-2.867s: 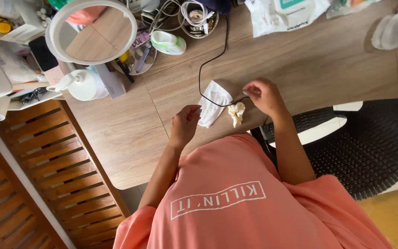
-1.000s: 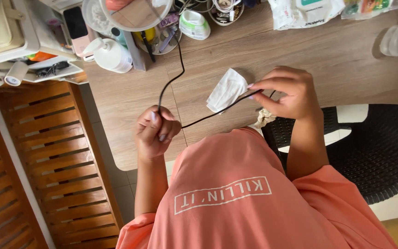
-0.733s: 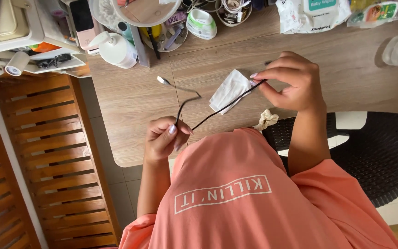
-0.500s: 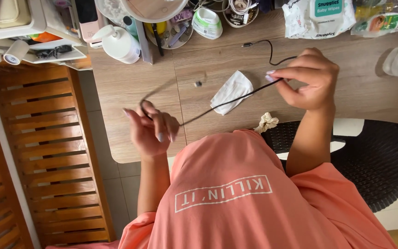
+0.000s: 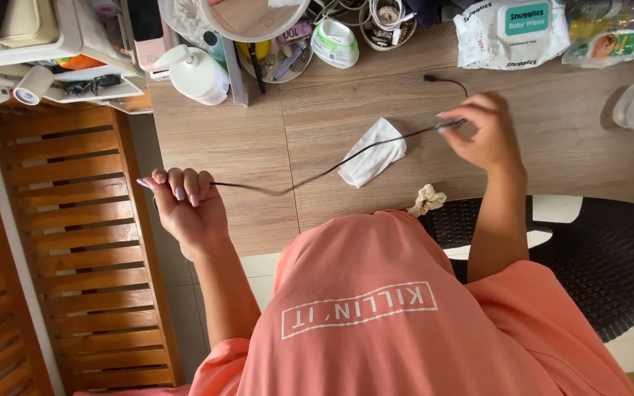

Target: Cleaning a mirror, coiling a cable, and organizing various small personal items and shoe accessories on a desk using wipes.

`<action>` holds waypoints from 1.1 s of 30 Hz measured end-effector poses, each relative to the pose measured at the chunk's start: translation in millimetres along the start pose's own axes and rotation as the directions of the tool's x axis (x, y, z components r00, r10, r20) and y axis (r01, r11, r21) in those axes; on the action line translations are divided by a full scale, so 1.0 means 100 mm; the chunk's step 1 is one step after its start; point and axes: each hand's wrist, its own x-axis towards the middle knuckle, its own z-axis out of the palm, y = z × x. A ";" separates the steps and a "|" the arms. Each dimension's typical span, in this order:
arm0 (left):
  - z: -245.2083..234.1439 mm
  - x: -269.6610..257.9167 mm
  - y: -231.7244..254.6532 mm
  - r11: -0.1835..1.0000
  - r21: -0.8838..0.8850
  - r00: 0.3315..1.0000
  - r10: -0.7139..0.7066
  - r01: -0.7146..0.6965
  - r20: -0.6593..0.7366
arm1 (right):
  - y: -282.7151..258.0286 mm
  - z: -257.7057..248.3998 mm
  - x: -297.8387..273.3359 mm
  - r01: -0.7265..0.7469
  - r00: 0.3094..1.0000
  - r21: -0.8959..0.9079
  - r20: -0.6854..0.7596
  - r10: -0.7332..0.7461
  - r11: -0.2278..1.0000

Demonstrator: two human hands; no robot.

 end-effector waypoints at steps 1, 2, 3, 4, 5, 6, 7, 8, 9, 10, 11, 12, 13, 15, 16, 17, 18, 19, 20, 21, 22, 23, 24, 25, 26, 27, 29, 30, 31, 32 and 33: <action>0.01 -0.02 -0.03 1.000 0.001 1.000 -0.001 0.001 0.002 | -0.11 -0.02 -0.02 -0.001 1.000 0.000 -0.002 0.001 1.000; 0.02 -0.03 -0.05 1.000 -0.006 1.000 0.013 -0.013 -0.010 | -0.22 -0.04 -0.05 -0.109 0.984 -0.048 0.137 0.115 0.993; 0.02 -0.05 -0.07 1.000 -0.011 0.999 0.028 -0.028 -0.025 | -0.33 -0.05 -0.07 -0.207 0.935 -0.108 0.270 0.229 0.972; -0.01 -0.04 -0.10 1.000 -0.009 0.999 0.027 -0.027 -0.027 | -0.29 0.00 -0.18 -0.209 0.935 -0.106 0.271 0.231 0.972; -0.04 -0.04 -0.15 1.000 -0.018 0.999 0.022 -0.022 -0.035 | -0.25 0.04 -0.29 -0.417 0.811 -0.244 0.335 0.480 0.875; -0.08 -0.04 -0.19 0.999 -0.027 0.999 0.016 -0.017 -0.044 | -0.20 0.08 -0.40 -0.578 0.626 -0.391 0.351 0.696 0.716; -0.12 -0.03 -0.23 1.000 -0.026 0.999 0.015 -0.016 -0.046 | -0.14 0.16 -0.50 -0.579 0.624 -0.391 0.352 0.698 0.715; -0.15 -0.03 -0.27 0.999 -0.032 0.998 -0.001 -0.001 -0.057 | -0.08 0.23 -0.60 -0.715 0.382 -0.446 0.395 0.835 0.538; -0.19 -0.02 -0.32 0.999 -0.038 0.998 -0.021 0.019 -0.066 | -0.02 0.30 -0.71 -0.796 0.108 -0.510 0.411 0.905 0.326; -0.19 -0.04 -0.33 0.999 -0.037 0.998 -0.027 0.025 -0.065 | -0.07 0.35 -0.76 -0.799 0.103 -0.509 0.409 0.907 0.320; -0.18 -0.04 -0.36 0.999 -0.019 0.998 -0.032 0.031 -0.061 | -0.10 0.40 -0.78 -0.781 0.105 -0.510 0.461 0.881 0.360; -0.17 -0.05 -0.38 0.999 -0.002 0.998 -0.037 0.037 -0.056 | -0.13 0.45 -0.80 -0.763 0.106 -0.507 0.512 0.852 0.400; -0.15 -0.06 -0.39 0.999 0.002 0.997 -0.041 0.041 -0.058 | 0.00 0.56 -0.98 -0.765 0.101 -0.507 0.514 0.852 0.397; -0.10 -0.06 -0.41 0.999 0.031 0.997 -0.041 0.043 -0.061 | 0.26 0.78 -1.32 -0.688 0.288 -0.496 0.485 0.826 0.530; -0.12 -0.04 -0.41 0.998 0.034 0.997 -0.044 0.046 -0.060 | 0.33 0.83 -1.38 -0.691 0.285 -0.494 0.484 0.827 0.528; -0.15 -0.03 -0.42 0.998 0.037 0.997 -0.051 0.053 -0.053 | 0.40 0.87 -1.44 -0.697 0.313 -0.464 0.489 0.814 0.547; -0.17 -0.01 -0.43 0.997 0.041 0.997 -0.058 0.060 -0.046 | 0.46 0.91 -1.51 -0.702 0.341 -0.433 0.492 0.801 0.565; -0.17 0.00 -0.45 0.997 0.043 0.997 -0.066 0.067 -0.042 | 0.31 0.79 -1.34 -0.708 0.338 -0.432 0.488 0.805 0.559; -0.17 0.01 -0.47 0.996 0.049 0.997 -0.073 0.075 -0.038 | 0.15 0.68 -1.16 -0.756 0.327 -0.371 0.499 0.803 0.539; -0.18 0.01 -0.48 0.995 0.057 0.996 -0.080 0.082 -0.038 | -0.02 0.56 -1.00 -0.799 0.315 -0.310 0.512 0.799 0.515; -0.15 0.00 -0.50 0.994 0.060 0.995 -0.087 0.090 -0.038 | -0.08 0.48 -0.90 -0.804 0.310 -0.310 0.511 0.802 0.508; -0.12 0.00 -0.51 0.993 0.074 0.996 -0.088 0.090 -0.030 | -0.14 0.41 -0.79 -0.845 0.326 -0.229 0.494 0.806 0.483; -0.08 -0.01 -0.53 0.992 0.087 0.996 -0.089 0.091 -0.023 | -0.20 0.34 -0.67 -0.879 0.341 -0.145 0.475 0.811 0.455; -0.08 0.00 -0.55 0.992 0.089 0.996 -0.090 0.092 -0.022 | -0.21 0.30 -0.59 -0.880 0.341 -0.144 0.474 0.812 0.454; -0.08 0.01 -0.58 0.991 0.093 0.995 -0.095 0.097 -0.025 | -0.23 0.27 -0.50 -0.876 0.388 -0.099 0.437 0.811 0.472; -0.09 0.01 -0.60 0.990 0.095 0.995 -0.099 0.102 -0.029 | -0.24 0.23 -0.40 -0.869 0.433 -0.056 0.398 0.809 0.492; -0.05 0.01 -0.64 0.988 0.117 0.994 -0.102 0.105 -0.029 | -0.31 0.24 -0.20 -0.844 0.526 0.096 0.340 0.779 0.528; -0.04 0.01 -0.65 0.984 0.139 0.994 -0.105 0.108 -0.029 | -0.35 0.26 -0.09 -0.793 0.608 0.243 0.268 0.748 0.558; -0.02 0.00 -0.65 0.986 0.137 0.995 -0.096 0.100 -0.033 | -0.37 0.32 0.01 -0.790 0.612 0.242 0.274 0.742 0.563; 0.00 -0.01 -0.65 0.983 0.147 0.994 -0.105 0.110 -0.038 | -0.39 0.39 0.11 -0.764 0.622 0.416 0.268 0.736 0.494; 0.02 -0.02 -0.65 0.981 0.156 0.993 -0.114 0.119 -0.044 | -0.41 0.46 0.22 -0.712 0.629 0.572 0.263 0.731 0.407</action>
